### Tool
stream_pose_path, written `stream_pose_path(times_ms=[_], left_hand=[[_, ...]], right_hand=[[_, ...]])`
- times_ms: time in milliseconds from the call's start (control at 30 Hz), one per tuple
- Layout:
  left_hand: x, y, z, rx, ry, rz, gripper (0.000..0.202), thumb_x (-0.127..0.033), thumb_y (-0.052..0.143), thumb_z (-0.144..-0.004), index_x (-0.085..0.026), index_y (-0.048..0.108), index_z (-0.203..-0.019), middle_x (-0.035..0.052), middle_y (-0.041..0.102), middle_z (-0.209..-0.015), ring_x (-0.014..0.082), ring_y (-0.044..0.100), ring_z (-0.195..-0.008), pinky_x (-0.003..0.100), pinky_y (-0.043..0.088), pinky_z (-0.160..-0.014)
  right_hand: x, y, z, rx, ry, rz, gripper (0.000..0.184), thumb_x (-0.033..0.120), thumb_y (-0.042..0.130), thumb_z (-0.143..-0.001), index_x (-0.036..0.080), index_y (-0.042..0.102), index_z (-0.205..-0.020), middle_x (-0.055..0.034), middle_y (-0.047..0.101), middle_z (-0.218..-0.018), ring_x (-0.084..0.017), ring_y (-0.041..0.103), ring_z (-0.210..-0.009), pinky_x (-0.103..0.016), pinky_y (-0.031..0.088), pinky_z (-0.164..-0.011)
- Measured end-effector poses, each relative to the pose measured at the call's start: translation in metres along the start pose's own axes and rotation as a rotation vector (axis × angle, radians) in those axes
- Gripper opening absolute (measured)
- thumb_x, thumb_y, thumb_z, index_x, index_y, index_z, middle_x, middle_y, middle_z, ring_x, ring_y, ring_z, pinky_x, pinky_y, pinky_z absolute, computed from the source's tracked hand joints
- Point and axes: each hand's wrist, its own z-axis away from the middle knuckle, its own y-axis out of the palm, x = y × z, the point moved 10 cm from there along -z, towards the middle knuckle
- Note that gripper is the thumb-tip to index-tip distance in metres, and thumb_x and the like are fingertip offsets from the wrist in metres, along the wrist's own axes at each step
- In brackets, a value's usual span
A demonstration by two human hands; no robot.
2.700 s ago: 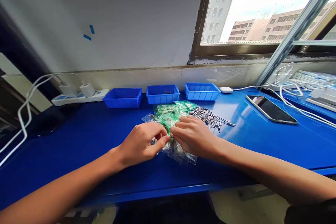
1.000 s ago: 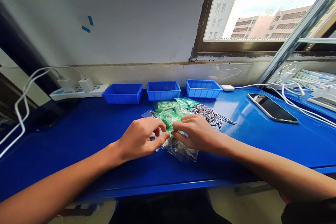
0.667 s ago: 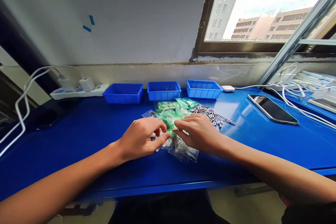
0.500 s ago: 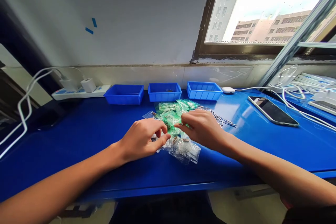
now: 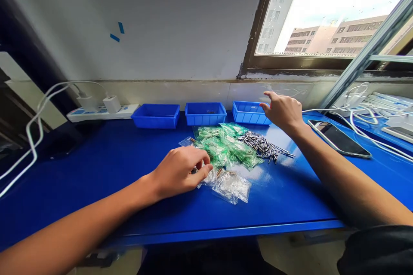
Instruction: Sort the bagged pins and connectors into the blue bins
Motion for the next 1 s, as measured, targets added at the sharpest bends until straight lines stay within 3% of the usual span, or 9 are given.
stream_pose_path(times_ms=[100,167,267,333,633,767,900,1000], left_hand=[[0.000,0.002,-0.001,0.013,0.004,-0.002,0.015,-0.023,0.050,-0.085,-0.017,0.061,-0.079,0.0009,0.062,-0.071,0.0131,0.055,-0.064,0.023,0.039,-0.059],[0.000,0.003,-0.001,0.023,0.002,-0.001,0.014,-0.022,0.050,-0.085,-0.017,0.061,-0.078,0.0008,0.062,-0.070,0.0131,0.054,-0.064,0.024,0.039,-0.059],[0.000,0.004,-0.002,0.034,0.000,0.002,0.014,-0.021,0.050,-0.085,-0.017,0.061,-0.078,0.0009,0.062,-0.070,0.0133,0.054,-0.065,0.024,0.040,-0.060],[-0.001,0.004,-0.002,0.039,0.005,-0.003,0.014,-0.022,0.049,-0.085,-0.017,0.061,-0.078,0.0011,0.063,-0.071,0.0132,0.054,-0.065,0.024,0.040,-0.060],[-0.003,0.004,-0.002,0.056,0.017,-0.023,0.014,-0.021,0.048,-0.085,-0.017,0.061,-0.080,0.0015,0.063,-0.073,0.0134,0.055,-0.066,0.024,0.040,-0.061],[-0.002,0.005,-0.002,0.063,0.024,-0.024,0.013,-0.020,0.048,-0.084,-0.017,0.061,-0.081,0.0017,0.064,-0.074,0.0137,0.055,-0.067,0.024,0.040,-0.061],[-0.003,0.005,-0.002,0.065,0.036,-0.028,0.012,-0.019,0.049,-0.084,-0.017,0.060,-0.080,0.0016,0.063,-0.074,0.0137,0.055,-0.067,0.024,0.039,-0.061],[-0.004,0.005,-0.002,0.066,0.033,-0.031,0.014,-0.020,0.048,-0.085,-0.017,0.061,-0.080,0.0019,0.063,-0.074,0.0137,0.055,-0.066,0.024,0.039,-0.061]], right_hand=[[-0.010,0.017,0.008,0.153,0.019,0.058,0.025,0.026,0.053,-0.085,0.016,0.064,-0.105,-0.0079,0.065,-0.074,-0.015,0.051,-0.061,-0.029,0.028,-0.056],[-0.006,0.029,0.017,0.308,-0.046,0.011,0.016,0.023,0.055,-0.082,0.018,0.067,-0.091,-0.0028,0.062,-0.068,-0.012,0.049,-0.057,-0.026,0.031,-0.055],[0.002,0.053,0.039,0.589,-0.128,-0.069,0.011,0.020,0.058,-0.078,0.018,0.068,-0.083,-0.0025,0.061,-0.068,-0.009,0.049,-0.053,-0.024,0.033,-0.052],[0.006,0.062,0.049,0.682,-0.166,-0.110,0.010,0.021,0.061,-0.076,0.017,0.069,-0.081,-0.0040,0.062,-0.069,-0.008,0.049,-0.053,-0.024,0.033,-0.051],[0.018,0.064,0.052,0.695,-0.252,-0.168,0.012,0.010,0.058,-0.073,0.020,0.065,-0.072,0.0002,0.058,-0.064,-0.007,0.048,-0.053,-0.021,0.033,-0.049],[0.016,0.053,0.045,0.620,-0.245,-0.134,0.014,0.006,0.054,-0.069,0.020,0.058,-0.068,0.0007,0.057,-0.061,-0.010,0.046,-0.050,-0.022,0.032,-0.045],[0.044,0.029,0.043,0.456,-0.314,-0.190,0.010,0.014,0.045,-0.079,0.020,0.047,-0.072,-0.0001,0.054,-0.064,-0.011,0.045,-0.055,-0.023,0.034,-0.050],[0.080,0.020,0.055,0.424,-0.370,-0.271,0.008,0.015,0.038,-0.085,0.020,0.042,-0.079,-0.0008,0.053,-0.069,-0.011,0.043,-0.057,-0.024,0.032,-0.052]])
